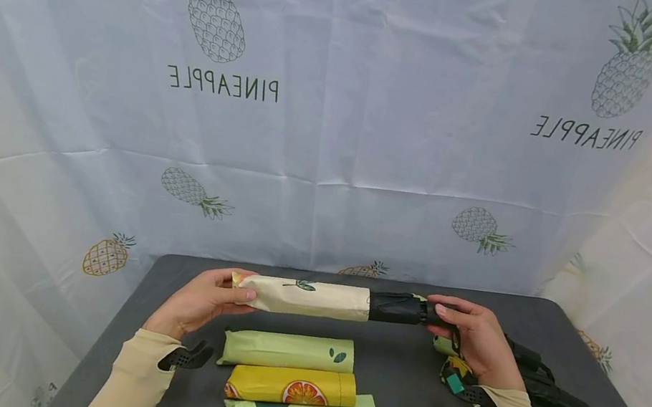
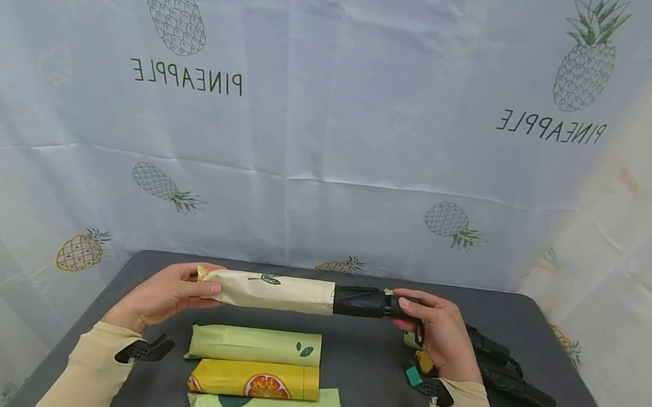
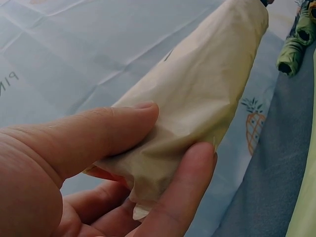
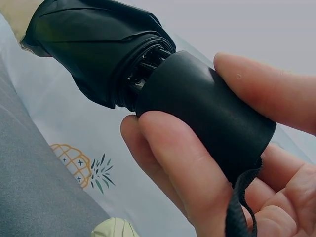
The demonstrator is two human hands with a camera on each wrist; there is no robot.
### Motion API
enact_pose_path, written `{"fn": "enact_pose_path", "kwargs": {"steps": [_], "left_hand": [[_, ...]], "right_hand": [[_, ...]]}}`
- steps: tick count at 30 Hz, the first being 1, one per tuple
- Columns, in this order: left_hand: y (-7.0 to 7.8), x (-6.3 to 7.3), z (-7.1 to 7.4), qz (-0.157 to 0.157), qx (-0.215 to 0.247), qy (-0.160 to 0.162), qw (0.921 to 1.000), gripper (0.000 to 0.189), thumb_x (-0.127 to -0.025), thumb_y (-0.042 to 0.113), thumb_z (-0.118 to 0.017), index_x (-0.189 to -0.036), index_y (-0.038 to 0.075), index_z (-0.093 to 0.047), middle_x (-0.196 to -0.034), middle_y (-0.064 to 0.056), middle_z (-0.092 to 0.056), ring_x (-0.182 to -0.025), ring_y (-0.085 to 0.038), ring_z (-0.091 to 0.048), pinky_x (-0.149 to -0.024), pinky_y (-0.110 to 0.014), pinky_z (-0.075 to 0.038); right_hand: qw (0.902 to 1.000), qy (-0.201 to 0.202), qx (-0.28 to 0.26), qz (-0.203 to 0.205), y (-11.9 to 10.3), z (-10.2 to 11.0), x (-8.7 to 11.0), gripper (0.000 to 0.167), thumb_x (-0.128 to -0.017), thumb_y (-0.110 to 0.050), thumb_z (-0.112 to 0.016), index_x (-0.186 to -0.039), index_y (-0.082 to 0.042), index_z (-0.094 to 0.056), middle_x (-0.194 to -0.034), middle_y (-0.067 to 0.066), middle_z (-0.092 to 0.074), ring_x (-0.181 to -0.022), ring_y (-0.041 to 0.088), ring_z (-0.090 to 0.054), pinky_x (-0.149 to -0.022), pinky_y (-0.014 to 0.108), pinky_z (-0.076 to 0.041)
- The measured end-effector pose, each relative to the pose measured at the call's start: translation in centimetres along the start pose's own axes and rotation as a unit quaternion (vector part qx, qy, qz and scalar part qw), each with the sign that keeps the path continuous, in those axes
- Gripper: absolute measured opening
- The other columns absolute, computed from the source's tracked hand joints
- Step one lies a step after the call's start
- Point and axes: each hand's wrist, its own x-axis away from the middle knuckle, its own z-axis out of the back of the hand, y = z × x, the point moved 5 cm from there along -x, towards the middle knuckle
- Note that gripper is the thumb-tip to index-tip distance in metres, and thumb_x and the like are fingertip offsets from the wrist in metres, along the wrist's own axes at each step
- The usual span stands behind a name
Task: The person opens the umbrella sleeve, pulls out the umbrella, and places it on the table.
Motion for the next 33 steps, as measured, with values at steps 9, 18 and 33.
{"fn": "enact_pose_path", "kwargs": {"steps": [9,18,33], "left_hand": [[0.10,0.14,0.05,-0.003,-0.006,-0.001,1.0000,0.065,-0.103,0.016,-0.076,-0.158,-0.005,-0.047,-0.135,-0.010,-0.064,-0.118,-0.021,-0.073,-0.113,-0.053,-0.057],[0.18,0.22,0.09,-0.003,-0.003,0.001,1.0000,0.066,-0.104,0.016,-0.076,-0.158,-0.005,-0.046,-0.136,-0.011,-0.065,-0.119,-0.021,-0.072,-0.114,-0.054,-0.056],[-0.12,0.12,0.39,-0.002,0.006,-0.013,0.9999,0.066,-0.105,0.015,-0.073,-0.159,-0.007,-0.044,-0.135,-0.009,-0.066,-0.118,-0.018,-0.073,-0.113,-0.048,-0.058]], "right_hand": [[1.0000,-0.004,-0.003,-0.002,-0.10,0.09,0.09,0.025,-0.109,-0.019,-0.066,-0.129,-0.016,-0.080,-0.121,-0.014,-0.069,-0.104,0.010,-0.075,-0.091,0.027,-0.067],[0.9999,0.002,0.001,-0.011,0.09,0.34,0.21,0.026,-0.109,-0.023,-0.068,-0.130,-0.015,-0.079,-0.123,-0.014,-0.068,-0.107,0.010,-0.074,-0.092,0.029,-0.067],[0.9999,-0.008,0.006,0.002,0.13,0.44,0.11,0.028,-0.110,-0.019,-0.065,-0.135,-0.012,-0.077,-0.124,-0.015,-0.067,-0.108,0.007,-0.074,-0.092,0.029,-0.068]]}}
